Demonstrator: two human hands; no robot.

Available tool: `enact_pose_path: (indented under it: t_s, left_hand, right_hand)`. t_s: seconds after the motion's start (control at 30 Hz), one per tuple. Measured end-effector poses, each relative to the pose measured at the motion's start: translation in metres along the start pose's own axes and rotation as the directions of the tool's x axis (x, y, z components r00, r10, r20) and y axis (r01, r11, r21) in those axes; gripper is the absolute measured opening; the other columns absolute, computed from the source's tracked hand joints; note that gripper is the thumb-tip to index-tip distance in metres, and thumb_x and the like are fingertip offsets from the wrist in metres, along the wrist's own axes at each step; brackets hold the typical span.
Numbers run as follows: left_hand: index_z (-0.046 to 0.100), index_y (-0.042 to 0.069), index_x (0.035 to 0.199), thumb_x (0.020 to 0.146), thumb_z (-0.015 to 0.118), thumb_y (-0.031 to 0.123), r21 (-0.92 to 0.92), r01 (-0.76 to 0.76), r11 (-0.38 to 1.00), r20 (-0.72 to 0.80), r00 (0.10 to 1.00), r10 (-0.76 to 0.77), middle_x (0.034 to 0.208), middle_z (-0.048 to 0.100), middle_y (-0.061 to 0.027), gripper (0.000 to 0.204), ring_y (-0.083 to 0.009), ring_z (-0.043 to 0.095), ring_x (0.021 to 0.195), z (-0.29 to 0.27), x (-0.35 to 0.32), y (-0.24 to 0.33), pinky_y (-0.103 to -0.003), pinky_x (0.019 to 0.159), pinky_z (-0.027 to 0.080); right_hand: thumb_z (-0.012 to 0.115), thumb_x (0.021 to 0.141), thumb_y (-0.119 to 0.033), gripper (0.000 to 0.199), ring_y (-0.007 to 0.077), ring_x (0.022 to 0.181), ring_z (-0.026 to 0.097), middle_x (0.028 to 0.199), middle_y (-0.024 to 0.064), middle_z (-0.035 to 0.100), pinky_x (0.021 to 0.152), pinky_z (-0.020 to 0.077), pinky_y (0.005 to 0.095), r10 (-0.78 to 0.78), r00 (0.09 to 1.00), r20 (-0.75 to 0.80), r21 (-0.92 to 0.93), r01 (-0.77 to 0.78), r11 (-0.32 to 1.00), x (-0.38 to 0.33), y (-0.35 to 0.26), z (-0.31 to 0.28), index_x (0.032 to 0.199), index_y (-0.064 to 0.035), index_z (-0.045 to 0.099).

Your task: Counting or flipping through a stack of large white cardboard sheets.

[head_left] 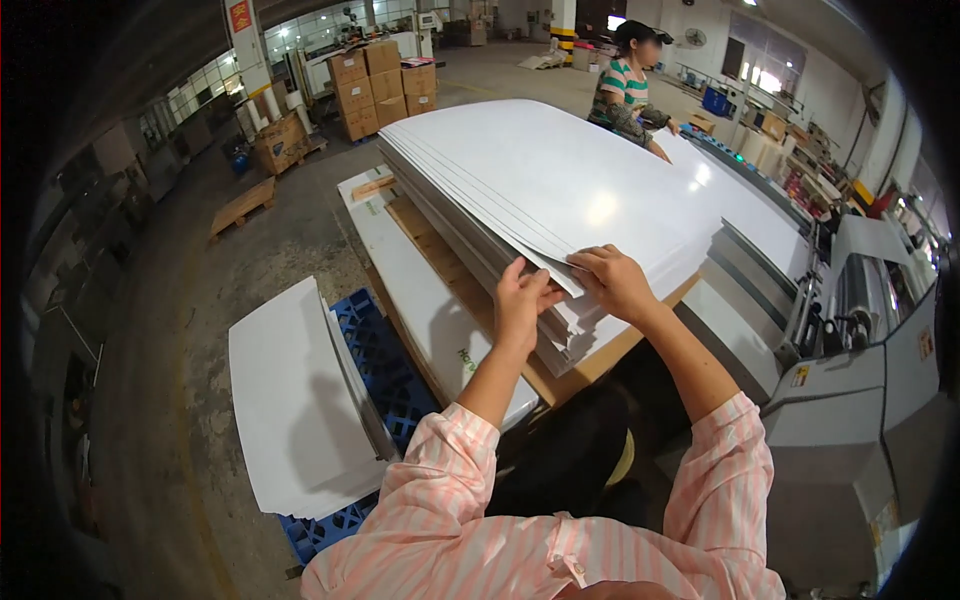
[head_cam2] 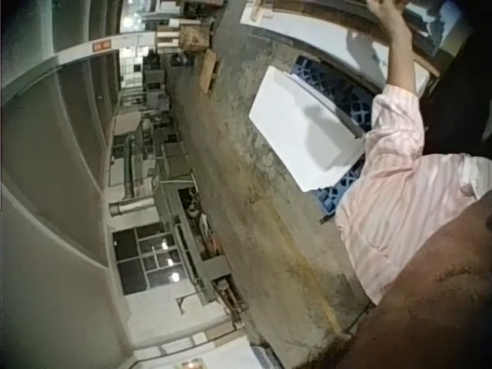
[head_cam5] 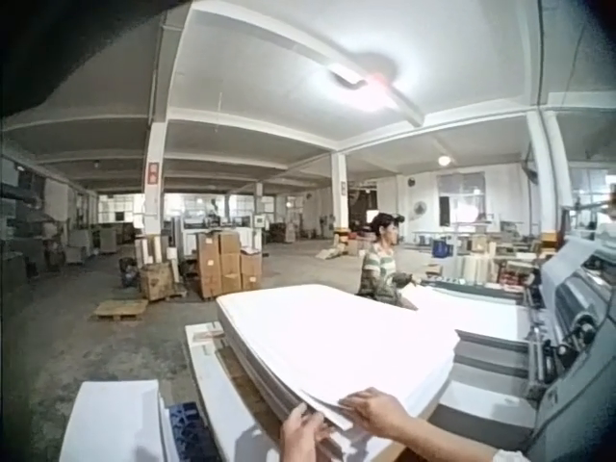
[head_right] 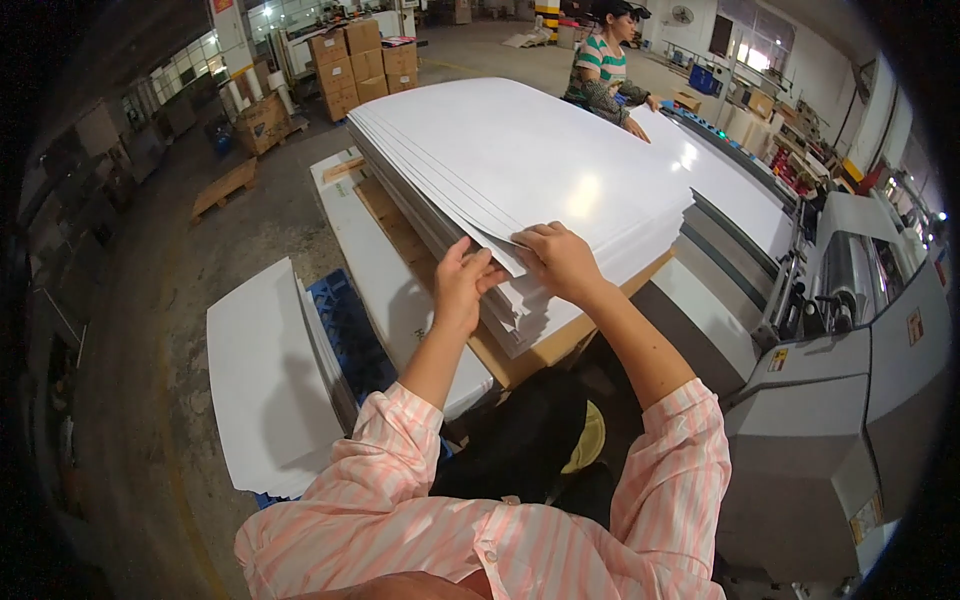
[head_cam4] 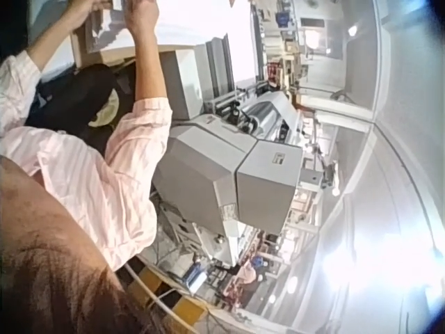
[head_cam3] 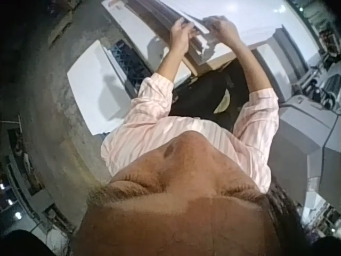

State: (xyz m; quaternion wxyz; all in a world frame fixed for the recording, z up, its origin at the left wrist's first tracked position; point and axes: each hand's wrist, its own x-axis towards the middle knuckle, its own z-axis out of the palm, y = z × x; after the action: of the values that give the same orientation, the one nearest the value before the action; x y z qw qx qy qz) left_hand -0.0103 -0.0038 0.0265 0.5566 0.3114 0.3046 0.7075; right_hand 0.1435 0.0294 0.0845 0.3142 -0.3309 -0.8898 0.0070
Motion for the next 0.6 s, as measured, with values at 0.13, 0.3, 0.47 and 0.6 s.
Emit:
enact_pose_path:
  t_s: [0.13,0.3,0.47,0.6]
  left_hand:
    - [0.029,-0.011,0.125,0.082,0.056,0.006,-0.004,0.028,1.000,-0.053,0.998,-0.029,0.092,0.055,-0.0133,0.054,-0.0188,0.059,0.078,-0.003,0.005,0.001,-0.031,0.065,0.054]
    - [0.031,-0.011,0.122,0.083,0.058,0.009,-0.009,0.035,0.999,0.028,0.999,-0.034,0.092,0.055,-0.0137,0.051,-0.0190,0.059,0.079,-0.004,0.010,-0.001,-0.031,0.065,0.054]
    - [0.033,-0.009,0.120,0.082,0.062,0.020,0.111,0.017,0.994,-0.021,1.000,-0.014,0.090,0.054,-0.0125,0.056,-0.0180,0.059,0.075,0.001,0.009,0.002,-0.029,0.059,0.054]
    - [0.045,-0.004,0.108,0.083,0.062,0.024,0.196,-0.041,0.980,-0.074,0.996,0.057,0.087,0.056,-0.0111,0.041,-0.0179,0.060,0.072,0.005,0.004,0.005,-0.028,0.058,0.052]
  right_hand:
    - [0.059,0.070,-0.003,0.032,0.0240,0.081,0.058,0.097,0.0069,0.061,0.068,0.0494,0.0321,-0.076,0.997,-0.016,-0.125,0.074,0.989,0.000,-0.011,-0.007,0.102,-0.0093,0.061]
    - [0.059,0.065,-0.003,0.040,0.0228,0.085,0.055,0.108,0.0071,0.056,0.072,0.0477,0.0335,-0.247,0.967,-0.059,-0.206,0.230,0.951,-0.009,0.001,-0.003,0.104,-0.0125,0.060]
    - [0.058,0.075,-0.015,0.027,0.0269,0.100,0.049,0.113,0.0107,0.053,0.084,0.0411,0.0365,-0.093,0.987,-0.134,-0.021,0.091,0.996,-0.009,-0.008,-0.003,0.102,-0.0103,0.061]
    - [0.053,0.085,-0.025,0.029,0.0287,0.106,0.046,0.119,0.0134,0.050,0.090,0.0374,0.0348,-0.078,0.984,-0.161,-0.089,0.064,0.994,-0.001,-0.012,-0.001,0.101,-0.0026,0.062]
